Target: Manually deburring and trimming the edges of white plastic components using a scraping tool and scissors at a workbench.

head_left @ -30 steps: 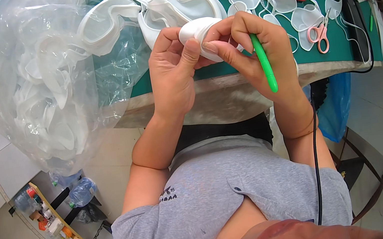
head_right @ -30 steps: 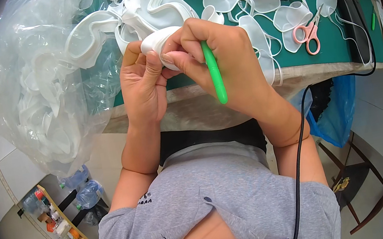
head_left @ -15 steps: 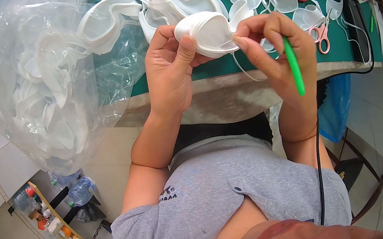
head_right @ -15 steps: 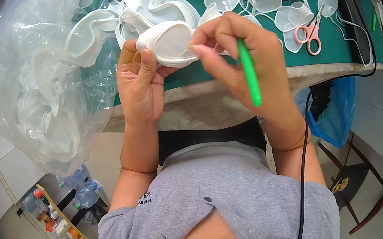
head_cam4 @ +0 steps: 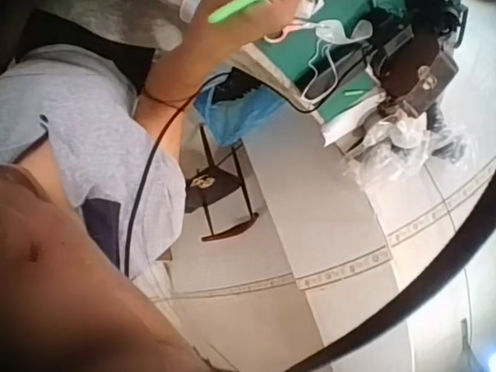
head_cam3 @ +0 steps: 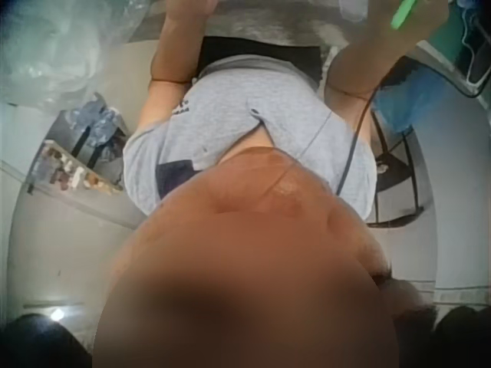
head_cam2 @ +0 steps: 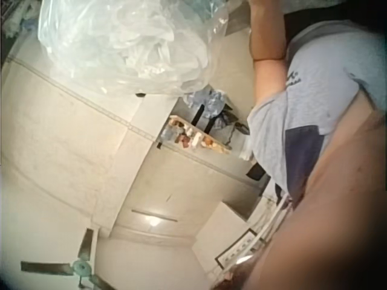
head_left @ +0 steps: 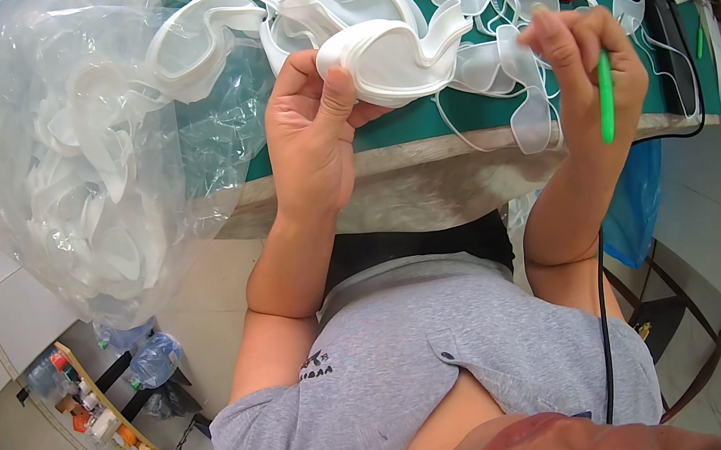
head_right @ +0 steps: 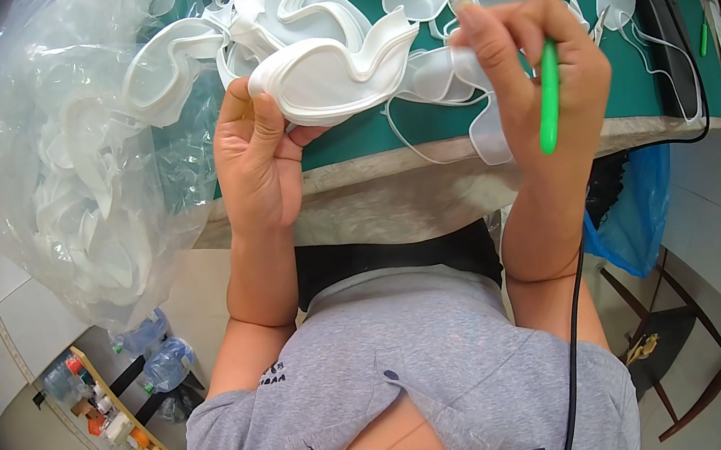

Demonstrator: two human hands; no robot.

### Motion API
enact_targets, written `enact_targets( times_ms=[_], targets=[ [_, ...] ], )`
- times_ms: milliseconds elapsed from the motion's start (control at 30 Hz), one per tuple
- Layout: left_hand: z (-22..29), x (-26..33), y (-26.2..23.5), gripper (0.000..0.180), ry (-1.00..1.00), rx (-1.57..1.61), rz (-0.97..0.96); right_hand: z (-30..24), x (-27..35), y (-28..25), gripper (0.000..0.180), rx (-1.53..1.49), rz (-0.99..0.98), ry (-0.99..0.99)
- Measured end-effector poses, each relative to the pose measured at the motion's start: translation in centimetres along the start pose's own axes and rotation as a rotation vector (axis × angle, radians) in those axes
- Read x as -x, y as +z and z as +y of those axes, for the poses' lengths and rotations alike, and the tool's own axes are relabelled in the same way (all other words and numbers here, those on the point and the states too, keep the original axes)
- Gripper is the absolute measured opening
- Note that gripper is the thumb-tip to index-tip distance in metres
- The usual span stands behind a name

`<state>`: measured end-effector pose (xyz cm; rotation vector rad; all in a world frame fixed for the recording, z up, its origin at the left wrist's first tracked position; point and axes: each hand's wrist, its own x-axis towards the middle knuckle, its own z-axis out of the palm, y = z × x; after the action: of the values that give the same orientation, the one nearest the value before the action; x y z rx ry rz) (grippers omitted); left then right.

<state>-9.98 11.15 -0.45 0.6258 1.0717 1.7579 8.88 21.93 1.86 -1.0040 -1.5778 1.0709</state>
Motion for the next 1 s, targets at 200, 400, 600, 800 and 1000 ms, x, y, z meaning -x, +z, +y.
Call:
enact_targets(
  times_ms=[200,400,600,800,1000],
  targets=[
    [0.6,0.1,0.3,0.025,-0.155,0.104,0.021,0.2,0.0,2.4,0.035,0.093,-0.095,-0.415],
    [0.6,0.0,0.8,0.026,-0.260,0.204,-0.001,-0.4,-0.7,4.9,0.038,0.164,-0.311,-0.857],
    [0.6,-0.1,0.5,0.024,-0.284,0.206,-0.035,0.1,-1.3,5.4,0.022,0.174,-0.336,-0.936],
    [0.8,0.0,0.5,0.026,-0.294,0.180,-0.061,0.2,-1.2,5.4,0.020,0.253,-0.359,-0.991],
    [0.7,0.1,0.7,0.030,-0.274,0.209,-0.091,0.2,-1.2,5.7,0.027,0.151,-0.310,-0.967]
  ],
)
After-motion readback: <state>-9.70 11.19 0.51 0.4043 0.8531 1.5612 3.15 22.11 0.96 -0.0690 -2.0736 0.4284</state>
